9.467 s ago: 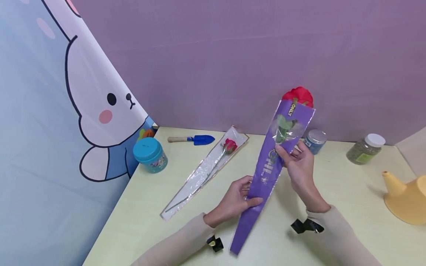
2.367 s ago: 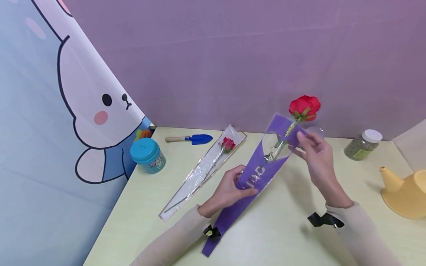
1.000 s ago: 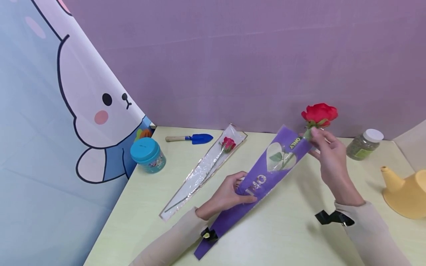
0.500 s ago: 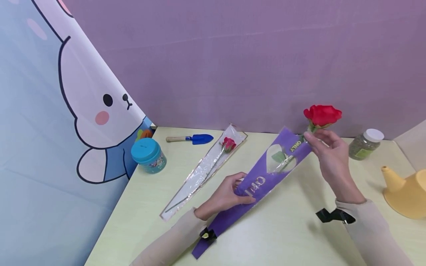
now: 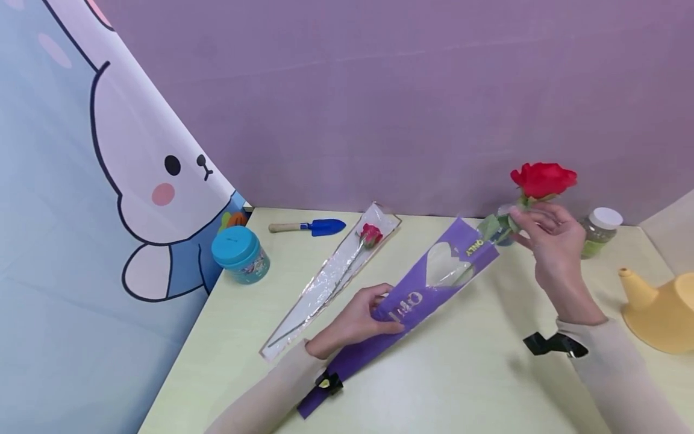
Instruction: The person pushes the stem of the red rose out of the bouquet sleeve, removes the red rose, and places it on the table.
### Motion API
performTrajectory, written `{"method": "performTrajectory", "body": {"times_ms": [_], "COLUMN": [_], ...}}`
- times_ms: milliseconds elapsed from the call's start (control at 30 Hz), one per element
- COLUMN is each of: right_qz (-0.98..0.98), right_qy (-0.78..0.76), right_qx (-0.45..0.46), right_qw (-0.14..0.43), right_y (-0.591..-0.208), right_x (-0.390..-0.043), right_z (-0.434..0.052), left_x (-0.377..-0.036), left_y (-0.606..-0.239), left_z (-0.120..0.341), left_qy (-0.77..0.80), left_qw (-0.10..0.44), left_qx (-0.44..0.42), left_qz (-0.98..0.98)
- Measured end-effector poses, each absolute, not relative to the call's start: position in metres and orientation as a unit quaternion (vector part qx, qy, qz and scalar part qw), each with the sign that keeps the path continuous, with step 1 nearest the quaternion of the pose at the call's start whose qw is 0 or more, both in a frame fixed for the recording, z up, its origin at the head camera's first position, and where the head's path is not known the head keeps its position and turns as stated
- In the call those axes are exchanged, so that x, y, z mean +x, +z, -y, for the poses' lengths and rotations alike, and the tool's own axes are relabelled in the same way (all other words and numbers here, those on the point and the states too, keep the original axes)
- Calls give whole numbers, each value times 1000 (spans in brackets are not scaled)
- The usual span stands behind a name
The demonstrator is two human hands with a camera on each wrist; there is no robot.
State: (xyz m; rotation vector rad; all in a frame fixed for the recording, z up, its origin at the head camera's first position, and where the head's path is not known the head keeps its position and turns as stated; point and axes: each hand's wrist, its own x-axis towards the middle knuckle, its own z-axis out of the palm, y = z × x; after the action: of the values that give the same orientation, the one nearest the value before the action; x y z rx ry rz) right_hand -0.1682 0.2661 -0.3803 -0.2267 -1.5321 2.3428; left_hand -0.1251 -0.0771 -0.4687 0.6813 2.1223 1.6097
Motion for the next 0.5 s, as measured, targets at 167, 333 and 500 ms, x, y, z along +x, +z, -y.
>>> {"method": "performTrajectory", "body": {"times_ms": [167,333,500], "right_qz": [535,499,488], "right_qy": [817,826,810], "right_qx": [-87,-99,-134], "right_qw": [197,241,295], "right_y": [-374,-364,-352], "right_x": [-171,-173,-170], "right_z": [-277,-292,-313], "left_x": [-125,-124,-123], "left_y": [-474,-480,-484], "left_z": [88,99,107], "left_qy": [554,552,568], "left_qw": [180,178,164], "left_qx": [259,252,246], "left_qz": [-770,-774,-768]}}
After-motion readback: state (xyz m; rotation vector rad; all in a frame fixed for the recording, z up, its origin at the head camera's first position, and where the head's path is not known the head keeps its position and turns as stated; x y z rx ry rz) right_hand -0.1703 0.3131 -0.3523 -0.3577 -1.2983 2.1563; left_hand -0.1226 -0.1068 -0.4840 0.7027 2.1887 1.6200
